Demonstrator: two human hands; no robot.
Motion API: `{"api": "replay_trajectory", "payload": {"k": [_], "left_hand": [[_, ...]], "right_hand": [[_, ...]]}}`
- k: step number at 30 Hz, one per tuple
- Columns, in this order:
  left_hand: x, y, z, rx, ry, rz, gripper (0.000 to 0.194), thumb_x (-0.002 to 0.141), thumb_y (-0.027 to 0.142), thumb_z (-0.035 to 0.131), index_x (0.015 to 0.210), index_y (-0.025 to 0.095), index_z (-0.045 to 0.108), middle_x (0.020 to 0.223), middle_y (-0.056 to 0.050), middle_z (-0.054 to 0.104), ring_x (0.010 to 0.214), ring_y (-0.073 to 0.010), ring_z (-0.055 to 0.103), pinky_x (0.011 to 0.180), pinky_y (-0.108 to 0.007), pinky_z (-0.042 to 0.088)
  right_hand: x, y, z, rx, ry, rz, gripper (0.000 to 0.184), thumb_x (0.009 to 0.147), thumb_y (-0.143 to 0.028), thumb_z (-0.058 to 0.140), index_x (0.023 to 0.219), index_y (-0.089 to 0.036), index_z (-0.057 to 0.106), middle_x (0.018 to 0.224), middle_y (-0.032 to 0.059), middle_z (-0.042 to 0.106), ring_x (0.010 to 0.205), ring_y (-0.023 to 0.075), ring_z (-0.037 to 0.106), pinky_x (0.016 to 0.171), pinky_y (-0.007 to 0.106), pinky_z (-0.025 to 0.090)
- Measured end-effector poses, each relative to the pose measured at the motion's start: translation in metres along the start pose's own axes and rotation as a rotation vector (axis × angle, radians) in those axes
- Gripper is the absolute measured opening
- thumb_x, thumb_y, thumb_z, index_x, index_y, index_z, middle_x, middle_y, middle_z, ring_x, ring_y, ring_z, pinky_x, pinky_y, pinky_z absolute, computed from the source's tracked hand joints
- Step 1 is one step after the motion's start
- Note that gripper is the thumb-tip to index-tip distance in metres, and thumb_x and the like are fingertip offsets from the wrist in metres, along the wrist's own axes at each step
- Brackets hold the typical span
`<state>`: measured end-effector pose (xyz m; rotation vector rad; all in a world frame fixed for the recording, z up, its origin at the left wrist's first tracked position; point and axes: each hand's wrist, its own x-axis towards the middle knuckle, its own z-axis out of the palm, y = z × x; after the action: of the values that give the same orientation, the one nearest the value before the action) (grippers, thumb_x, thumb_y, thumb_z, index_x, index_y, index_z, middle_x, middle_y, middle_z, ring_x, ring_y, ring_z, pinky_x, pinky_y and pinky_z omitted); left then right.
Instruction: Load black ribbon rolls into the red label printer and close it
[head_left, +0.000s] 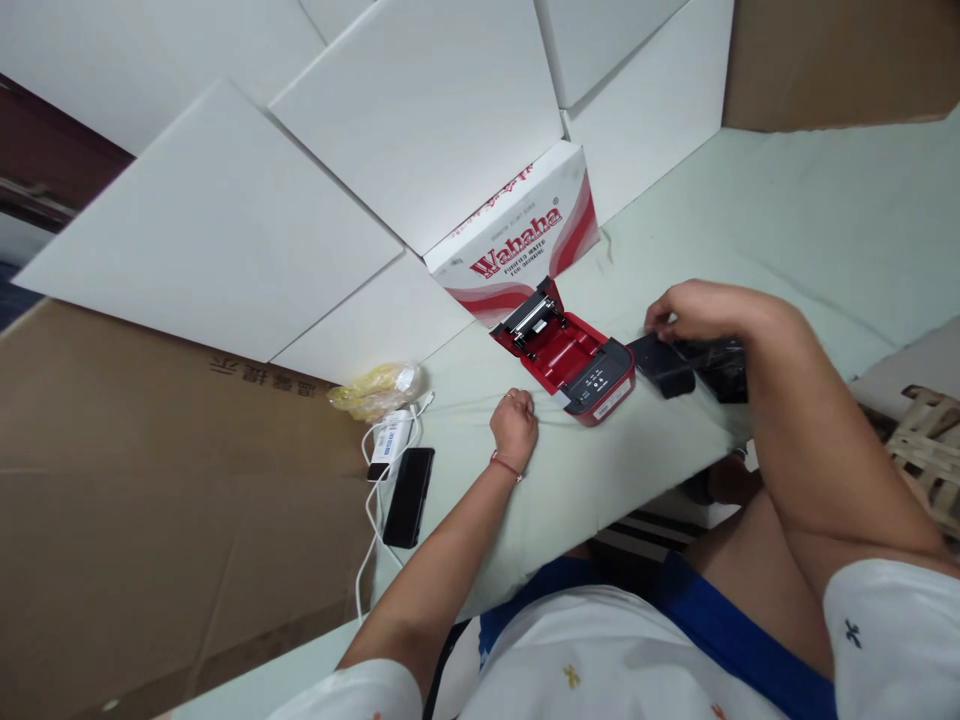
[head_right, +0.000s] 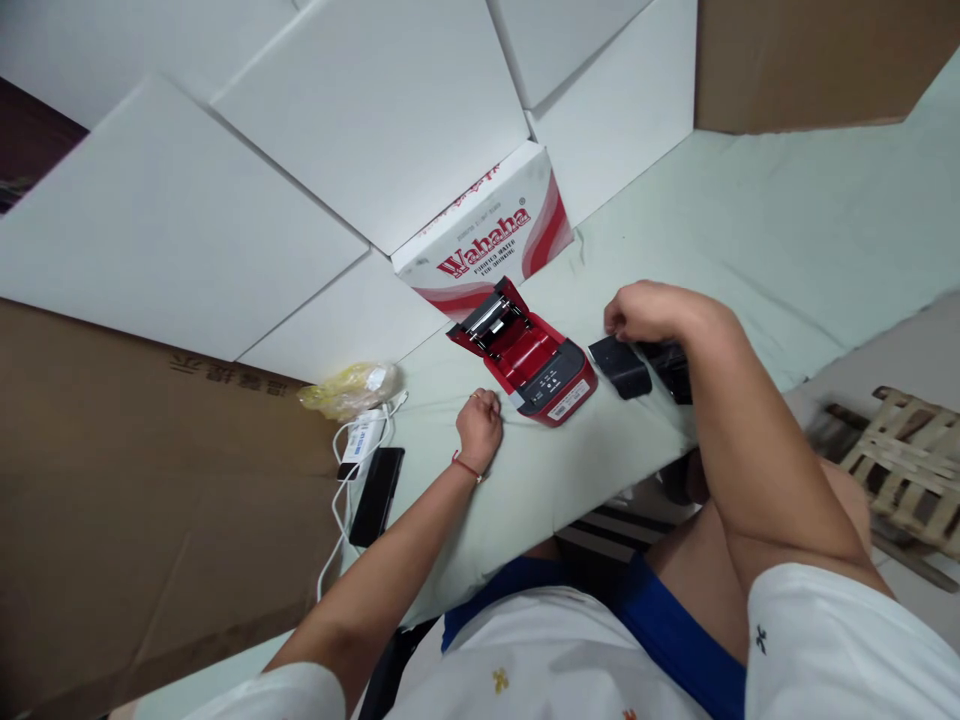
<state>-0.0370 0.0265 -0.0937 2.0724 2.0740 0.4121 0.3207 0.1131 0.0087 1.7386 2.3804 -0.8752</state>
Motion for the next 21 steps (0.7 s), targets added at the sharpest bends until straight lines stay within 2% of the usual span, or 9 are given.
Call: {"api": "replay_trajectory", "payload": {"k": [3,6,10,13,15,18,21], "left_hand": [[0.000,0.004,-0.002,0.063,-0.027,-0.012,0.029,0.077,-0.005,0.045,0.070,0.023,0.047,0.085,-0.004,0.062,0.084,-0.0203,0.059,0.071,-0.031,0.036],[0.000,0.007,-0.003,0.069,-0.029,-0.023,0.028,0.078,-0.004,0.046,0.070,0.023,0.050,0.085,-0.005,0.063,0.084,-0.0206,0.059,0.070,-0.031,0.035],[0.000,0.008,-0.004,0.058,-0.017,-0.025,0.028,0.080,-0.003,0.047,0.071,0.022,0.053,0.084,-0.004,0.063,0.084,-0.0208,0.060,0.071,-0.031,0.036],[0.000,0.008,-0.003,0.049,-0.012,-0.031,0.028,0.081,-0.003,0.047,0.070,0.022,0.054,0.084,-0.004,0.063,0.084,-0.0206,0.060,0.071,-0.031,0.036],[0.000,0.007,-0.003,0.043,-0.014,-0.037,0.028,0.081,-0.003,0.047,0.070,0.022,0.054,0.084,-0.004,0.063,0.084,-0.0204,0.060,0.071,-0.031,0.037],[-0.001,0.006,-0.001,0.032,-0.009,-0.029,0.028,0.081,-0.003,0.047,0.071,0.022,0.055,0.084,-0.004,0.063,0.084,-0.0202,0.060,0.073,-0.030,0.038],[-0.001,0.004,0.000,0.028,-0.007,-0.026,0.028,0.082,-0.002,0.047,0.072,0.022,0.055,0.085,-0.004,0.064,0.085,-0.0201,0.061,0.073,-0.030,0.038]], "right_hand": [[-0.013,0.021,-0.010,-0.021,0.034,0.115,0.030,0.085,-0.017,0.062,0.108,-0.023,0.081,0.105,0.0053,0.080,0.088,0.0196,0.067,0.078,0.031,0.047],[-0.019,0.033,-0.011,-0.034,0.030,0.170,0.039,0.084,-0.012,0.064,0.119,-0.019,0.081,0.109,0.0092,0.079,0.087,0.0187,0.064,0.078,0.031,0.044],[-0.010,0.032,0.003,-0.062,0.044,0.184,0.052,0.087,-0.013,0.063,0.137,-0.021,0.075,0.124,0.0137,0.076,0.093,0.0190,0.061,0.080,0.031,0.041],[0.000,0.027,0.012,-0.083,0.051,0.215,0.055,0.088,-0.015,0.063,0.141,-0.025,0.073,0.133,0.0142,0.073,0.095,0.0193,0.061,0.078,0.032,0.039],[0.001,0.025,0.013,-0.084,0.036,0.227,0.053,0.087,-0.016,0.065,0.139,-0.025,0.074,0.131,0.0143,0.074,0.094,0.0194,0.063,0.078,0.032,0.040],[-0.018,0.028,0.001,-0.047,-0.036,0.171,0.043,0.086,-0.013,0.070,0.127,-0.022,0.081,0.119,0.0102,0.079,0.092,0.0176,0.066,0.082,0.030,0.044],[-0.058,0.031,-0.019,0.046,-0.079,0.044,0.032,0.087,-0.017,0.076,0.117,-0.027,0.084,0.115,0.0048,0.081,0.098,0.0161,0.070,0.088,0.029,0.047]]}}
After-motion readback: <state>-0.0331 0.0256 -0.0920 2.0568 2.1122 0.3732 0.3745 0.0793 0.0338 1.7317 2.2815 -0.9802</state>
